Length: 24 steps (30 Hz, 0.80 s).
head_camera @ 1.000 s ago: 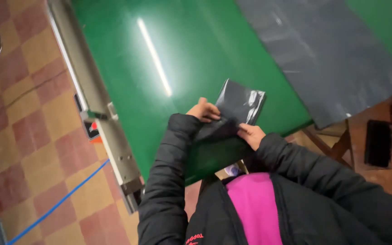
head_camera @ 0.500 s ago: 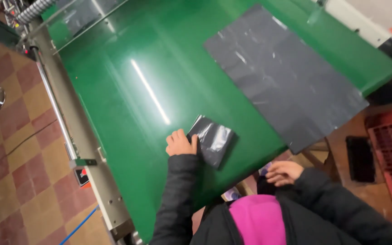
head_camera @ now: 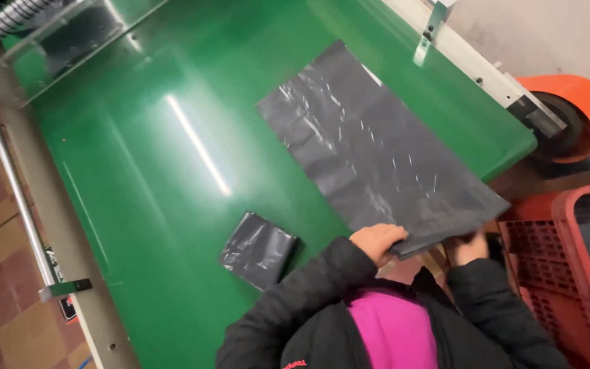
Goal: Fold plastic bags on a conveyor belt and stack them into a red crate.
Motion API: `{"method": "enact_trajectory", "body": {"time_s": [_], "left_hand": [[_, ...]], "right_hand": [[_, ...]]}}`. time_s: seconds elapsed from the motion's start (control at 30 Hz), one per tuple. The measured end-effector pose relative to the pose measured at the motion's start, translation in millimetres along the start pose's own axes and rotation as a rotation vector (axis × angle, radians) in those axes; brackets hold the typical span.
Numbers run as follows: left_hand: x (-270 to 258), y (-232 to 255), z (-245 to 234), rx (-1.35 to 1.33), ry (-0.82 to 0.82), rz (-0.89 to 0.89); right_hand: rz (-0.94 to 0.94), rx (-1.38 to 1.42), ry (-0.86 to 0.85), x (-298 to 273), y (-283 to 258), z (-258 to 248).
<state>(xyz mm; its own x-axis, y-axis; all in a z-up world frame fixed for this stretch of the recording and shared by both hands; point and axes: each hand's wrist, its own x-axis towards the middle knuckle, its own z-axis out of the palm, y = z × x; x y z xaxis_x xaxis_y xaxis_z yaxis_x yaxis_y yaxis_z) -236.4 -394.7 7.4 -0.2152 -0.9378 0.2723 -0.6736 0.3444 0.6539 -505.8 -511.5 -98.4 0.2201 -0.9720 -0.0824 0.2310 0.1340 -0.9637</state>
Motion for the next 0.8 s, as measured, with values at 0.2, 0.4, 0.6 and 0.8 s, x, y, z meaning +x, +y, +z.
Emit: {"method": "enact_trajectory", "body": {"time_s": [0.2, 0.4, 0.6, 0.8], "left_hand": [[20.5, 34.6, -126.0, -0.592, 0.254, -0.416], [29.0, -169.4, -156.5, -0.782, 0.78, -0.642], [14.0, -306.9, -132.7, -0.428, 0.719, -0.881], [17.1, -292.4, -127.5, -0.11, 0.822, -0.804]], "right_hand": [[0.11, 0.136, -0.466, 125.6, -83.1, -26.1], [-0.028, -0.379, -0.613, 277.4, -120.3, 159.7], [-0.258, -1.04, -0.626, 372.2, -16.7, 242.1], [-0.881, -1.221, -0.59, 372.1, -65.0, 308.8]]}}
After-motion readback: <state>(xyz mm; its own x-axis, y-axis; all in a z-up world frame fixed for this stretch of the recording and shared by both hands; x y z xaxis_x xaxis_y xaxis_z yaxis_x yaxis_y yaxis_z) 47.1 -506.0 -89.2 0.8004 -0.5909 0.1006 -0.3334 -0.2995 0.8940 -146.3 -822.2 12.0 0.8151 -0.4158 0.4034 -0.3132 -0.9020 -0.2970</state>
